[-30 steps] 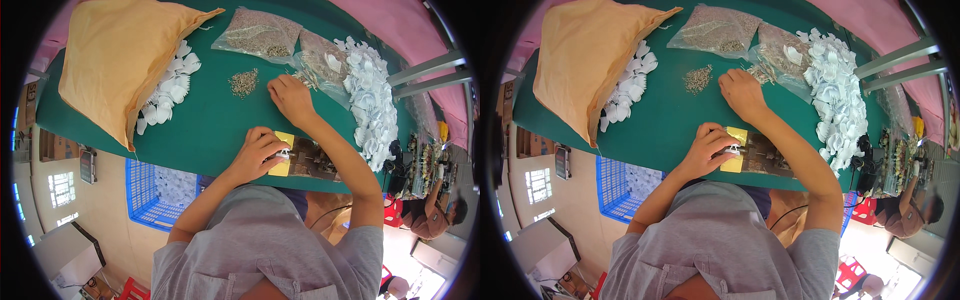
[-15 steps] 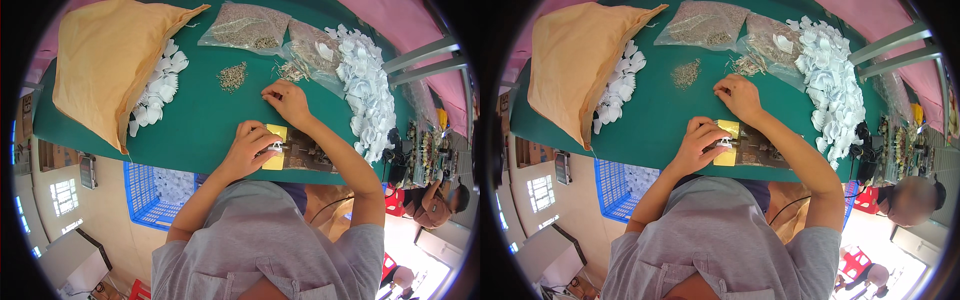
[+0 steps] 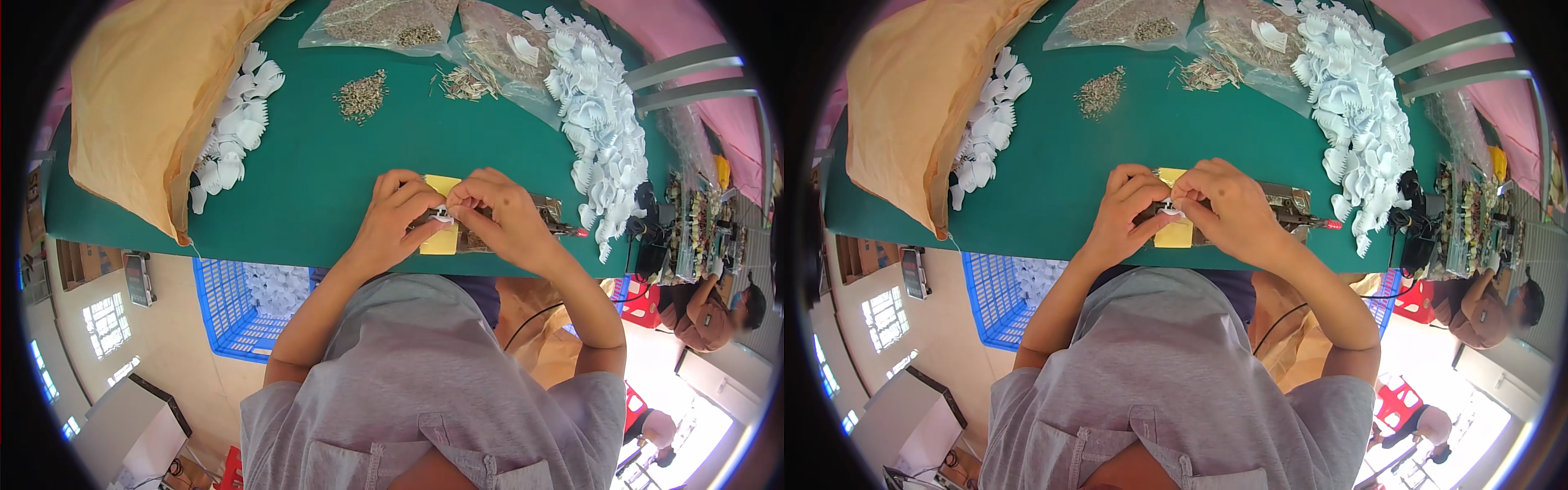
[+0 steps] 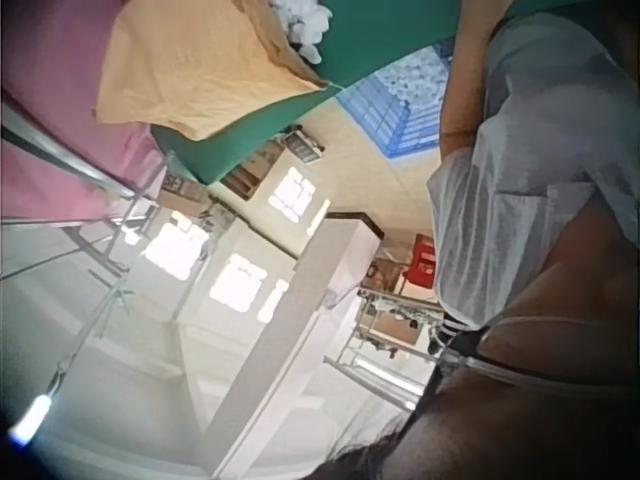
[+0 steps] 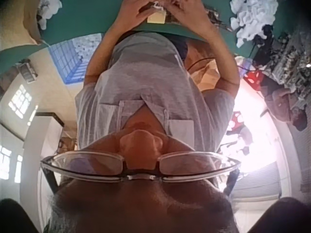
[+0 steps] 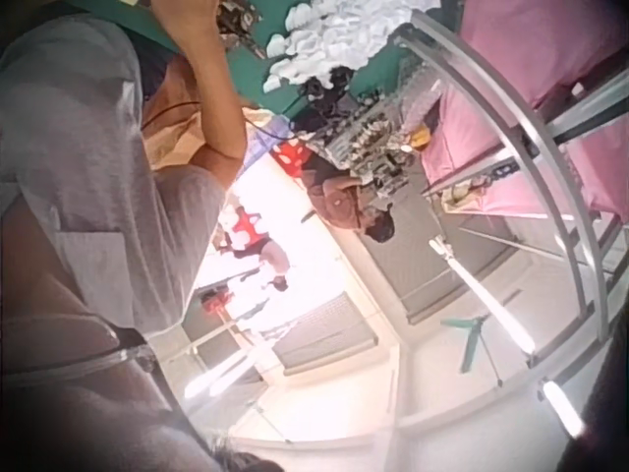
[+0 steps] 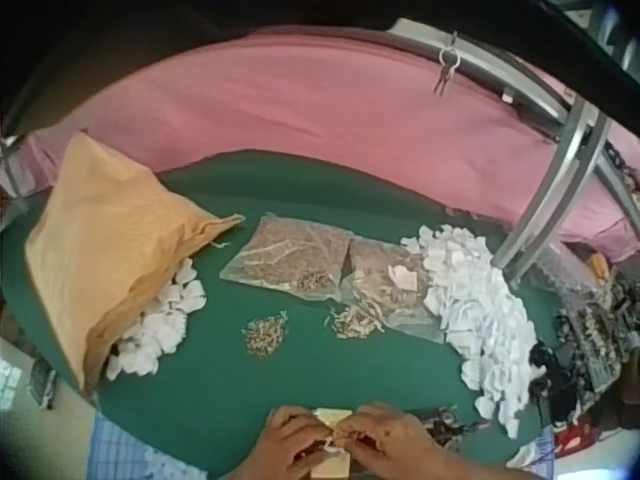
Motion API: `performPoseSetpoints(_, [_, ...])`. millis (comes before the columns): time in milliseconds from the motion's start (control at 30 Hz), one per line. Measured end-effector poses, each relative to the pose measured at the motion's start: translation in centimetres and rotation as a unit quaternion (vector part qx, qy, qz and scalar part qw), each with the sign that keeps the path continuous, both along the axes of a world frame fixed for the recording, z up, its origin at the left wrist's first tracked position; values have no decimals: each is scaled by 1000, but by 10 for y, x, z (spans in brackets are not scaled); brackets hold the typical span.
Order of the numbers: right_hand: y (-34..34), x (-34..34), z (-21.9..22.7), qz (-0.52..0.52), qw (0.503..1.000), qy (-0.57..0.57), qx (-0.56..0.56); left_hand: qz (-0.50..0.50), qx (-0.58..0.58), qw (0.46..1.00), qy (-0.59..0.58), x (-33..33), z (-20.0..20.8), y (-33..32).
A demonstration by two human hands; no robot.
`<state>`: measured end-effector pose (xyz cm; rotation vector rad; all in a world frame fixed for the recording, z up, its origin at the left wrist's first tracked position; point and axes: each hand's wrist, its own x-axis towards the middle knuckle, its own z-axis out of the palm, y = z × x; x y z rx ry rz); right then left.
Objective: The person attaches metal fasteners to white fabric flower petals using a manual press tool.
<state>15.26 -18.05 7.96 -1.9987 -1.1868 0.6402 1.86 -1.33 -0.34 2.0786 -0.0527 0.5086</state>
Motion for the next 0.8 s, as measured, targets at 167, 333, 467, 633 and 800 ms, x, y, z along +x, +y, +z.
performPoseSetpoints(167, [3,-3,2,16,998,-53,-11,2,2,1000,-2,0,-1,-1])
performPoseSetpoints(333, [5,-6,0,29,994,-110,-7,5,5,1000,-6,0,-1,0])
performPoseSetpoints(467, [2,-20,-12,-38,991,-122,45,7,6,1000,-11,1,-1,1])
performPoseSetpoints(633, [3,-24,-14,-96,991,-80,52,12,10,1000,-6,0,0,0])
performPoseSetpoints(800, [17,-1,6,-75,984,109,-123,10,11,1000,-6,0,2,-1])
